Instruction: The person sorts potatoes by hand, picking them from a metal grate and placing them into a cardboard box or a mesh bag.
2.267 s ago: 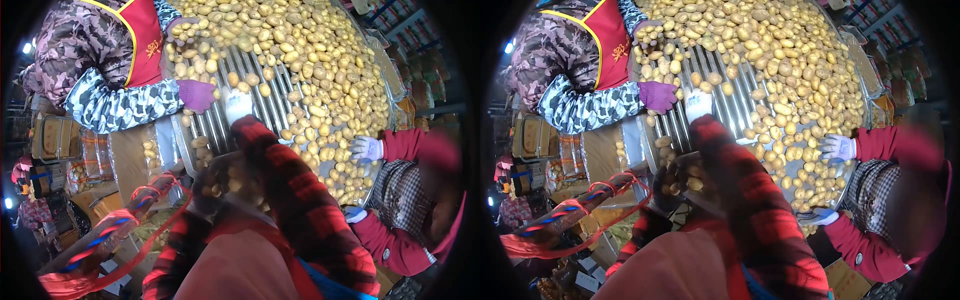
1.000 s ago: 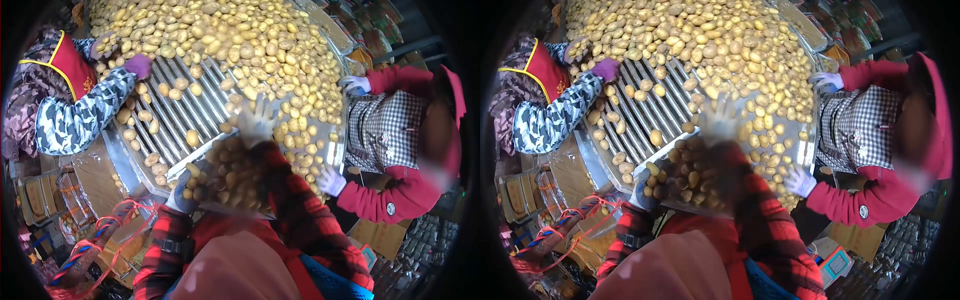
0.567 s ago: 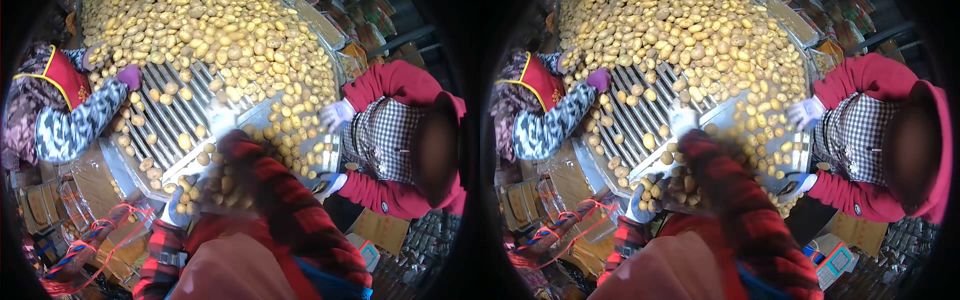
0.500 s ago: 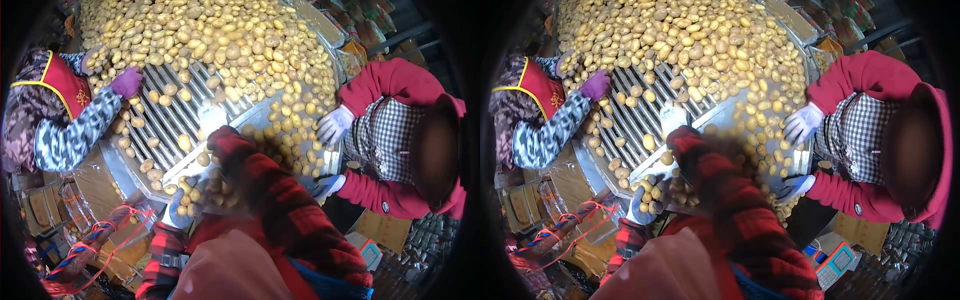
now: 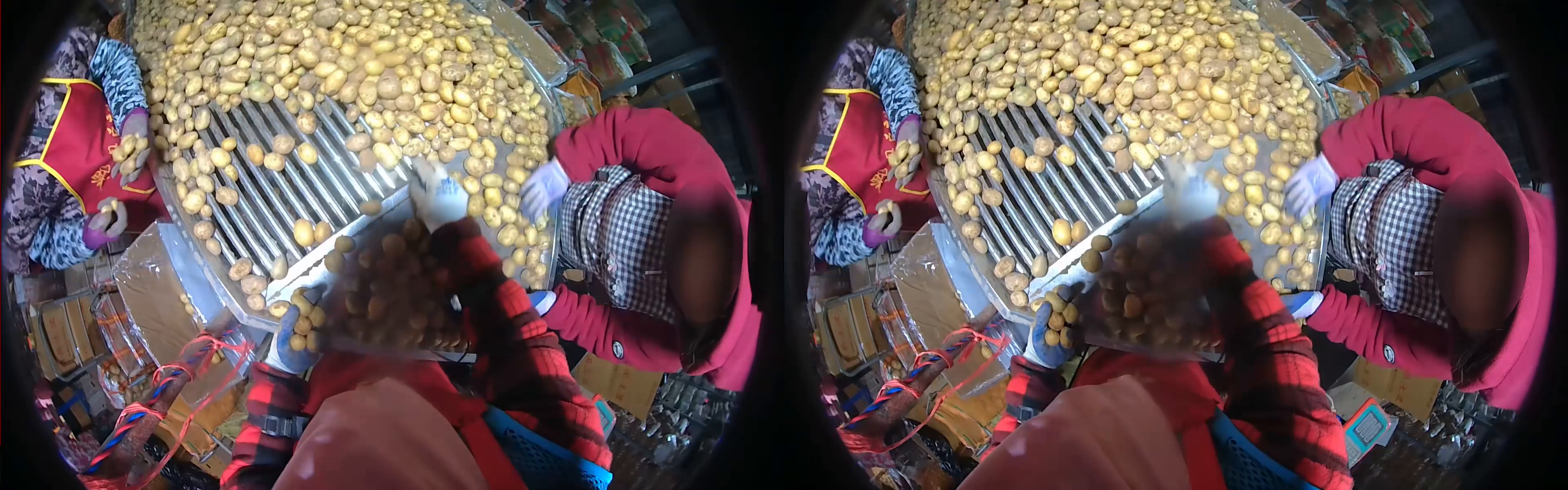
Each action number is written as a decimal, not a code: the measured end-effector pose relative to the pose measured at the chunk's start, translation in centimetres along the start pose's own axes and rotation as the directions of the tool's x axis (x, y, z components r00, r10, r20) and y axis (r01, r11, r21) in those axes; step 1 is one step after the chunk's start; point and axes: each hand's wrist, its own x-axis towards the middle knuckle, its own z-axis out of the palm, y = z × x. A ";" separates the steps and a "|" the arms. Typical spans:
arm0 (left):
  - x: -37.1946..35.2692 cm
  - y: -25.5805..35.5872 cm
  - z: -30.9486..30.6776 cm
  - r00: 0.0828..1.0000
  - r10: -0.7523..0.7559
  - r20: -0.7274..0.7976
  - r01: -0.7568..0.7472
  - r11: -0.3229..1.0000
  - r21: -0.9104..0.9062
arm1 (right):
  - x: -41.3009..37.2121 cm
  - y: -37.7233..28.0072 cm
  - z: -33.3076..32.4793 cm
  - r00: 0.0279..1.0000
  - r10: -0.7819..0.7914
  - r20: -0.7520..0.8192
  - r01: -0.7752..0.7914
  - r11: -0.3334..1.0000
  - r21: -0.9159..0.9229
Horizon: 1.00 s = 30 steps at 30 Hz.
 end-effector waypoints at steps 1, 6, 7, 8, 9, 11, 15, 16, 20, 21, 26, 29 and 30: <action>0.1 0.5 0.1 0.997 -0.048 0.061 0.045 0.998 0.050 | 1.2 0.9 0.0 0.952 -0.258 -0.166 0.227 0.956 -0.186; 0.2 0.2 1.6 0.938 -0.090 0.333 0.104 0.994 -0.023 | 4.2 1.3 1.5 0.863 -0.358 0.356 0.503 0.557 -0.660; 0.0 0.2 3.9 0.994 -0.051 0.098 0.052 0.999 -0.009 | 3.8 1.5 1.5 0.893 -0.368 0.260 0.444 0.623 -0.644; 0.1 0.5 5.0 0.991 0.009 -0.130 -0.007 1.000 0.019 | 3.8 0.6 1.1 0.890 -0.380 0.251 0.447 0.619 -0.646; 0.4 0.4 4.1 0.991 0.023 -0.129 -0.012 0.996 0.090 | 3.7 -0.4 0.6 0.948 -0.259 0.184 0.315 0.836 -0.450; 1.0 0.0 1.6 0.996 0.034 -0.083 -0.021 0.987 0.158 | 0.7 -5.4 -2.4 0.965 0.007 0.262 0.019 0.995 -0.096; 2.6 -0.6 1.7 0.997 0.070 0.042 -0.081 0.918 0.388 | -11.1 -8.2 1.2 0.858 -0.421 0.293 0.019 0.596 0.803; 2.7 -0.5 2.3 0.999 0.022 0.030 -0.026 0.985 0.169 | -11.5 -9.8 0.2 0.863 -0.416 0.287 0.025 0.602 0.798; 4.8 0.0 -3.8 0.876 -0.002 0.483 -0.089 0.982 0.166 | -10.2 -11.0 -2.0 0.832 -0.347 0.433 0.118 0.873 0.473; 4.4 -0.3 -3.7 0.963 0.057 0.265 -0.126 0.960 0.250 | -8.6 -9.3 -0.2 0.823 -0.554 0.123 0.464 0.781 0.418; 1.8 0.1 0.1 0.987 0.023 0.158 -0.021 1.000 -0.011 | 4.0 -1.7 9.6 0.831 -0.555 0.041 0.556 0.831 -0.013; 1.5 -0.6 -4.2 0.945 0.149 0.290 -0.152 0.988 -0.011 | 4.3 -5.1 5.7 0.904 -0.355 0.240 0.355 0.934 0.045; 0.8 -0.1 -4.2 0.943 0.154 0.295 -0.158 0.987 -0.012 | 2.0 -6.4 3.3 0.966 -0.162 0.201 0.105 0.958 0.267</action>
